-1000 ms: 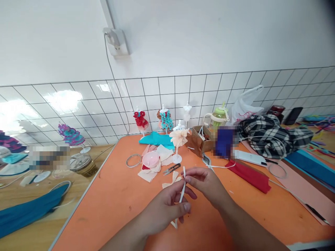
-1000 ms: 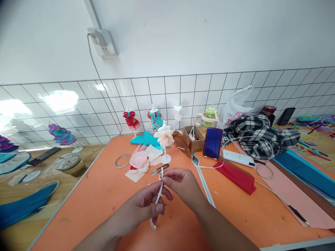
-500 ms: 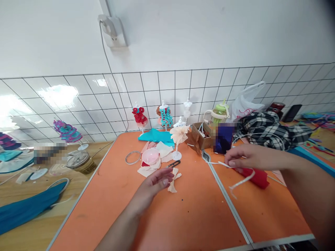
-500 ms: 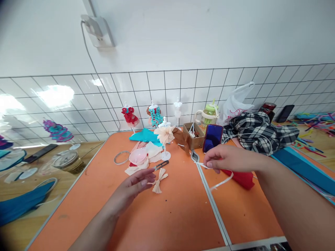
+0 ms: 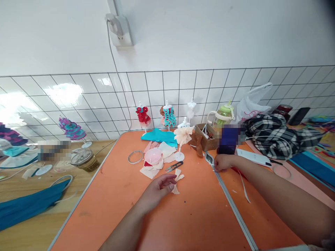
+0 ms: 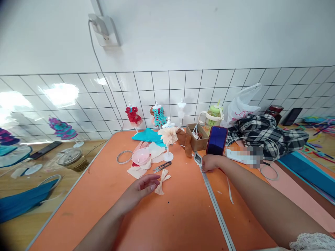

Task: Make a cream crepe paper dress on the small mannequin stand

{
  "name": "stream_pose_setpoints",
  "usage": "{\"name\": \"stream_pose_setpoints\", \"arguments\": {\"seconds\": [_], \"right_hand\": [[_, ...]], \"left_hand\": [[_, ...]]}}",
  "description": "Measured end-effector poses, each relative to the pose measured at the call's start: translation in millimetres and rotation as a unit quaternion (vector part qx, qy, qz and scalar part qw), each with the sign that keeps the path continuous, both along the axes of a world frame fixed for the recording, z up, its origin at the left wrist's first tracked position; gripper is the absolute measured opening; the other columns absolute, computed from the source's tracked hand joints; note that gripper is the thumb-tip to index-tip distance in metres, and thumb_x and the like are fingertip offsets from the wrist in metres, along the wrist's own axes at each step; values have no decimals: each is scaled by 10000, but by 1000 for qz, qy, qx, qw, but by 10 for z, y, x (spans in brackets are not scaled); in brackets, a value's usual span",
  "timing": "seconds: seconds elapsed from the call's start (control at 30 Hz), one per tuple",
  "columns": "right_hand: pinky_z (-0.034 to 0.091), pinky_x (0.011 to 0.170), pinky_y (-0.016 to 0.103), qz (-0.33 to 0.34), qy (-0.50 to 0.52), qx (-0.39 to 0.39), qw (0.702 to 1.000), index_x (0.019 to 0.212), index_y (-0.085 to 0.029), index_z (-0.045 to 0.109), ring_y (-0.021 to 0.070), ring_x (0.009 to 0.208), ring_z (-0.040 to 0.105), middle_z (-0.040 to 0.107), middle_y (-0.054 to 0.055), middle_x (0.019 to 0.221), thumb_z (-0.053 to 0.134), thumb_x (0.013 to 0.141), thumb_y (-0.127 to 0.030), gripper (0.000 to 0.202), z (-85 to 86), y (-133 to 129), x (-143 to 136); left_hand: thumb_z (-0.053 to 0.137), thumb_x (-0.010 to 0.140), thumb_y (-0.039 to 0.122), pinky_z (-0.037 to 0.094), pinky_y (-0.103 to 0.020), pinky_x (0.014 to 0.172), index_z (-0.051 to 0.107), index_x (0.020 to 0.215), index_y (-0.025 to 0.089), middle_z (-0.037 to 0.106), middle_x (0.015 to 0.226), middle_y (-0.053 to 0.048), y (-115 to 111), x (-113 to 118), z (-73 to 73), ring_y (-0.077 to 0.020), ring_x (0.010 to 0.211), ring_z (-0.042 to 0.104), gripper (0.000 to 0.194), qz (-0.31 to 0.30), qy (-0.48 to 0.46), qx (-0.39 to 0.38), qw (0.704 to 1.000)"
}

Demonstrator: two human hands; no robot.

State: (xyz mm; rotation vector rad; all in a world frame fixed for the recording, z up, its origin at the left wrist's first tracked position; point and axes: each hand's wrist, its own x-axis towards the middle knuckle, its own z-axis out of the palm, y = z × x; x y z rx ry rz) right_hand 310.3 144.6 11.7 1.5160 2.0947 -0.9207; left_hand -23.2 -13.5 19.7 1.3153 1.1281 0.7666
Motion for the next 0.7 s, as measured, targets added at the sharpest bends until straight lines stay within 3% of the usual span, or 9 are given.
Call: {"name": "stream_pose_setpoints", "arguments": {"seconds": [0.27,0.47,0.6,0.7], "right_hand": [[424,558,305,-9,-92,35,995,509,-130,642,213,536,598,602,65,526,664,602,-296,191,42,11,-133],[409,704,428,-25,-143,210,967,683,-126,681,370,865,623,662,194,826,702,638,-422,299,405,-281,-122],[399,682,384,-40,-132,316,939,871,-166,664,343,917,612,650,176,957,606,770,-348,216,623,-661,-230],[383,641,307,20,-22,354,935,884,-219,646,255,860,620,670,93,896,517,843,-392,220,604,-873,-582]], "left_hand": [[580,827,388,430,-369,949,575,1176,250,601,1160,-70,36,-21,-27,-221,1090,553,376,14,20,7,1000],[531,849,394,464,-354,902,576,1177,248,624,1078,-62,-7,-68,-29,-201,1013,576,362,40,135,85,986],[499,866,323,466,-350,879,623,1087,277,632,1079,-42,38,-129,17,-200,1006,570,257,-32,266,217,939],[480,872,263,478,-332,807,656,987,247,660,979,-51,219,-122,34,-203,950,581,211,-90,336,323,880]]}}
